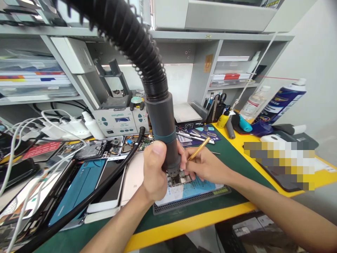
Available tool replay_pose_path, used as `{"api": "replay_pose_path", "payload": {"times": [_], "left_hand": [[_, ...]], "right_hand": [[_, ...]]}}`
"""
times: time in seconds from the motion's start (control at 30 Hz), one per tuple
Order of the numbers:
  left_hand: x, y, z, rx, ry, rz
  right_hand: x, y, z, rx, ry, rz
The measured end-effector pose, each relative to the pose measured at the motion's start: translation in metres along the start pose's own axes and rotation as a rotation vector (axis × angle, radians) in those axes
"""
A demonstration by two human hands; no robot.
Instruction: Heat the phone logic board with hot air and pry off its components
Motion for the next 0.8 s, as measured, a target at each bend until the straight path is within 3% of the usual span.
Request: {"api": "replay_pose_path", "payload": {"times": [0.8], "left_hand": [[0.0010,-0.0011,-0.0005,0.009,0.004,-0.007]], "right_hand": [[0.0000,-0.0004,-0.0001,0.006,0.005,-0.003]]}}
Point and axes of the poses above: each hand's wrist, its own z-axis towards the middle knuckle, its own x-axis out of the back of the hand, y = z × x, the point moved 8 cm from there along z, towards the middle knuckle, and after that the axes turned 3 degrees about x, right-handed, at the moved point
